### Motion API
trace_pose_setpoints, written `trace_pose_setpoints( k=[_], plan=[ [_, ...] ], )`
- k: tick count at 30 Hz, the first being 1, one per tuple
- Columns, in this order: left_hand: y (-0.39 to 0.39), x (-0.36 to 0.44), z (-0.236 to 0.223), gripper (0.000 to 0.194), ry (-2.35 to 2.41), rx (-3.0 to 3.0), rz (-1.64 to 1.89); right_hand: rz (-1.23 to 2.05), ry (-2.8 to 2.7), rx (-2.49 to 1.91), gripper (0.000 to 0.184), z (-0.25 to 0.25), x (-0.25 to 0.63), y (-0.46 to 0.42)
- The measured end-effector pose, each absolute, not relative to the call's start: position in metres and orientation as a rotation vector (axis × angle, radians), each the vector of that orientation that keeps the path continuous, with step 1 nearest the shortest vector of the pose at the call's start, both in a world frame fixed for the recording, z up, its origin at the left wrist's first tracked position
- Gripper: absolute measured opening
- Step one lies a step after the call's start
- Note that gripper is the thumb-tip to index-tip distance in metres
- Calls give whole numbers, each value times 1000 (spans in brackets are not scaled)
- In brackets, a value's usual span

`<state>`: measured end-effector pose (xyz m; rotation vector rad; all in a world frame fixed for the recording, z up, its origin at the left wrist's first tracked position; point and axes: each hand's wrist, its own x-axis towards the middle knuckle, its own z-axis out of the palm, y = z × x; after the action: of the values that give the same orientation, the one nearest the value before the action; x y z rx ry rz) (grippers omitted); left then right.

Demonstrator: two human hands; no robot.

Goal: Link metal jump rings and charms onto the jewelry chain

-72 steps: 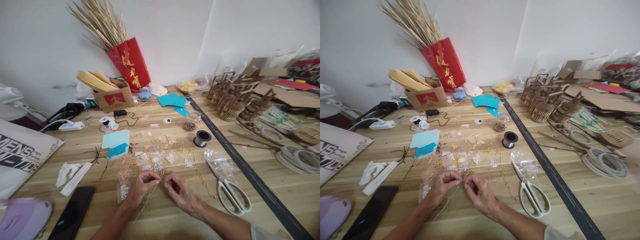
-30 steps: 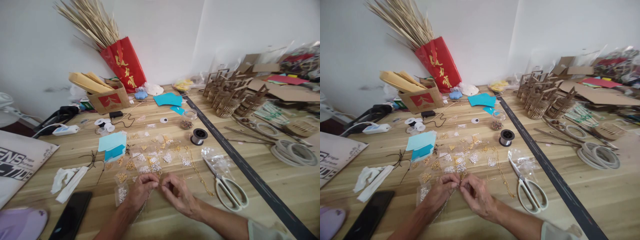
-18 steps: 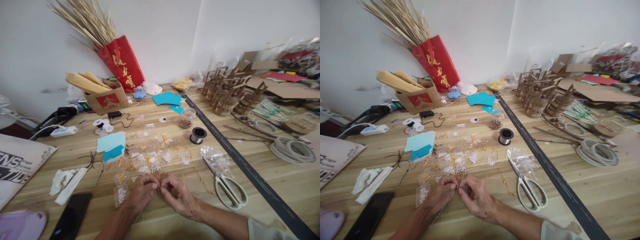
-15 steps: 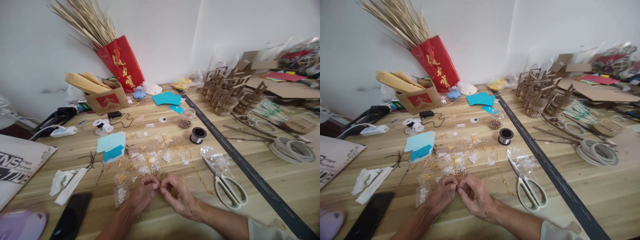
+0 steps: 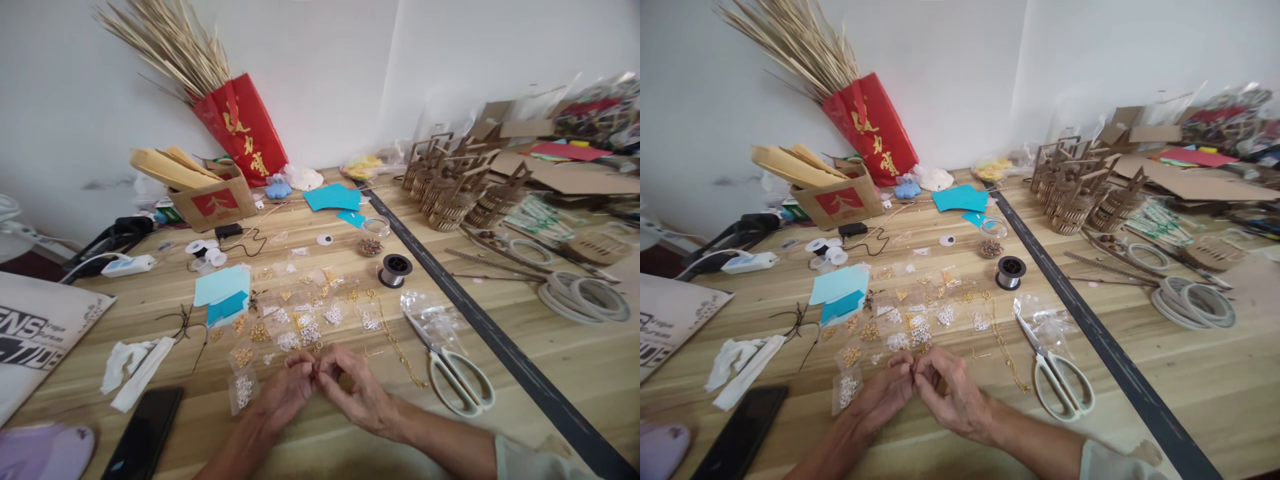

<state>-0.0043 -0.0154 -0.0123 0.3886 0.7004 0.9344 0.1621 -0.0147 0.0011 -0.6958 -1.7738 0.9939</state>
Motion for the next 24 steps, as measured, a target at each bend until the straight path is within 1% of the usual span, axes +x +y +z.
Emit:
trace_pose_setpoints(
  k=[14,24],
  plan=[
    [-17,-4,-14,20,696,349,950,995,-1788,-721,7,5,161,-14],
    [-17,-5,-15,22,690,349,946,1011,-1787,-734,9,5,161,-15]
  ],
)
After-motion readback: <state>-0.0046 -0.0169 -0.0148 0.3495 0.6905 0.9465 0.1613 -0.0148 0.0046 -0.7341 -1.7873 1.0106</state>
